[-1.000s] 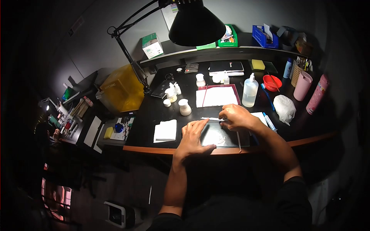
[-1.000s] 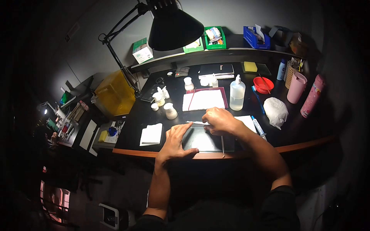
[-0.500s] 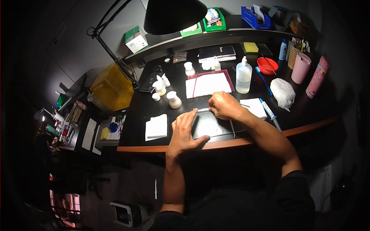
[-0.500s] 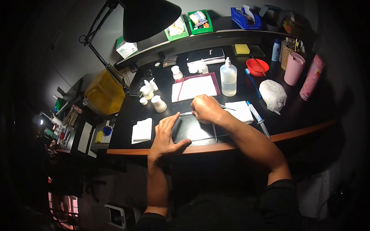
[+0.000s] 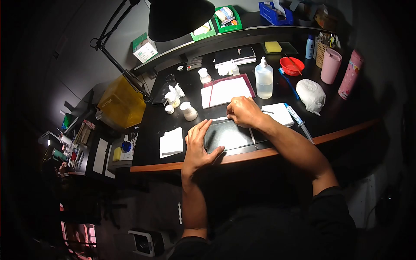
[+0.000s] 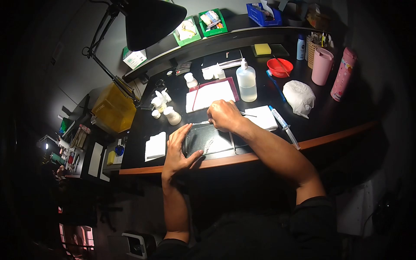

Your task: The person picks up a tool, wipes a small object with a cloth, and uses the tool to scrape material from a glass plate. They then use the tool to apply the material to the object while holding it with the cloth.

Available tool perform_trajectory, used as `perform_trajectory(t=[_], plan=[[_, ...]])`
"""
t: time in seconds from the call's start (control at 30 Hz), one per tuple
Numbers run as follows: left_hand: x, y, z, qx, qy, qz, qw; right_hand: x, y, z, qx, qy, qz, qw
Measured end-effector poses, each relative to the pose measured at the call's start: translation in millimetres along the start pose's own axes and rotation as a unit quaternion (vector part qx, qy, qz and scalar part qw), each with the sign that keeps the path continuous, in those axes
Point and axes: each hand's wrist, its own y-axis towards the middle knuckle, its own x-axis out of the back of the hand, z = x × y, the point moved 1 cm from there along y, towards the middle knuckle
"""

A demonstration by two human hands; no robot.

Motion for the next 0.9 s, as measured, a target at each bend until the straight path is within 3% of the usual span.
perform_trajectory(t=[0.57, 0.67, 0.8, 0.9], plan=[[-1, -1, 4, 0.012, -0.028, -0.021, 0.999, -2, 5, 11, -0.065, 0.003, 0.03, 0.997], [-2, -1, 7, 0.008, -0.028, -0.021, 0.999, -8, 1, 7, -0.021, 0.014, -0.026, 0.999], [-5, -2, 11, 0.033, -0.056, -0.035, 0.997, 2, 6, 9, 0.038, 0.085, -0.188, 0.978], [-2, -2, 8, 0.038, -0.053, -0.032, 0.997, 10, 9, 8, 0.029, 0.164, -0.224, 0.96]])
